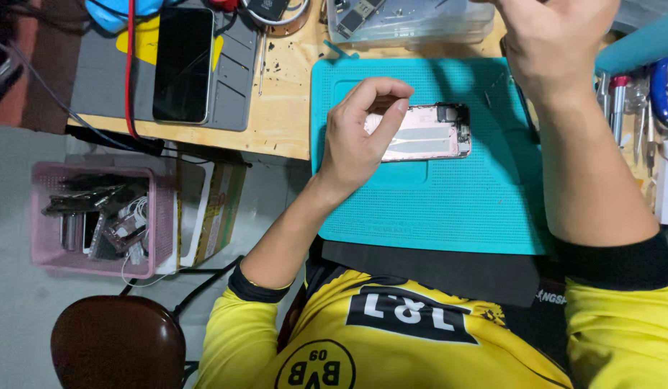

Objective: The person repairs a smartphone at a workbench, using a precision screwdriver to remove and reinstall small screws and reposition internal components inside the opened phone. They lift the midframe, adjust a flex cable, and work on the disassembled phone body on a teal repair mat.

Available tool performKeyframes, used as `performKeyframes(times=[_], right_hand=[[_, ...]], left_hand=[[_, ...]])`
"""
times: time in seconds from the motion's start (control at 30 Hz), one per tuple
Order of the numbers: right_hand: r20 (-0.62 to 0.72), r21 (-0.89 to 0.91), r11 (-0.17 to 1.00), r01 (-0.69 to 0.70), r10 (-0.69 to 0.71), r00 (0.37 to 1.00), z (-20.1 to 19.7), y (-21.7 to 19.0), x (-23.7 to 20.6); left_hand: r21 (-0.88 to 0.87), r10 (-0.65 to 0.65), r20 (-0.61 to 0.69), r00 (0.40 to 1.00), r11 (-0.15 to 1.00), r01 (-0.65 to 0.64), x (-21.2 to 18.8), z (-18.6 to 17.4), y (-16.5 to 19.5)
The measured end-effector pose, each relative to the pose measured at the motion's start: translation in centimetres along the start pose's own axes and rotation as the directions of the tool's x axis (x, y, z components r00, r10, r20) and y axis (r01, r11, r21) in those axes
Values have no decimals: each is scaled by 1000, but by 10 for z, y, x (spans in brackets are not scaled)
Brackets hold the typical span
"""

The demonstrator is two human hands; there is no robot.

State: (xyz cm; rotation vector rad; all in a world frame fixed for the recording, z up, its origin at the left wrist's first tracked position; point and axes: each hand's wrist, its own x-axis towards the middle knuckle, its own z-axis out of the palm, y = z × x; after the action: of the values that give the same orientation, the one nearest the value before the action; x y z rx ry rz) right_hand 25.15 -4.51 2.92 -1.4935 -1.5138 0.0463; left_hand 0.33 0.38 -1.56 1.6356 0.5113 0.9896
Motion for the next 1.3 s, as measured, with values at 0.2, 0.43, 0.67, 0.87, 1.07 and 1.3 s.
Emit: performKeyframes(times=[0.2,0.43,0.67,0.87,1.07,1.3], right_hand=[[18,605,786,-128,147,989,-29,-49,-12],[-62,755,639,-148,294,954,-41,-78,-40],[-103,788,612,-63,232,967,-45,-88,-56],[-112,792,609,-44,215,970,-46,-85,-64],[-129,759,650,-35,203,971,-42,-84,-70],[-118,726,687,-35,175,977,-42,-88,-73]], left_hand=[[-49,67,-63,996,996,-71,11,5,9],[83,288,39,957,953,-290,20,11,52],[68,293,21,956,954,-294,17,30,77],[82,307,21,952,948,-308,12,33,80],[82,293,10,956,953,-292,12,34,78],[122,331,18,943,936,-331,11,33,72]])
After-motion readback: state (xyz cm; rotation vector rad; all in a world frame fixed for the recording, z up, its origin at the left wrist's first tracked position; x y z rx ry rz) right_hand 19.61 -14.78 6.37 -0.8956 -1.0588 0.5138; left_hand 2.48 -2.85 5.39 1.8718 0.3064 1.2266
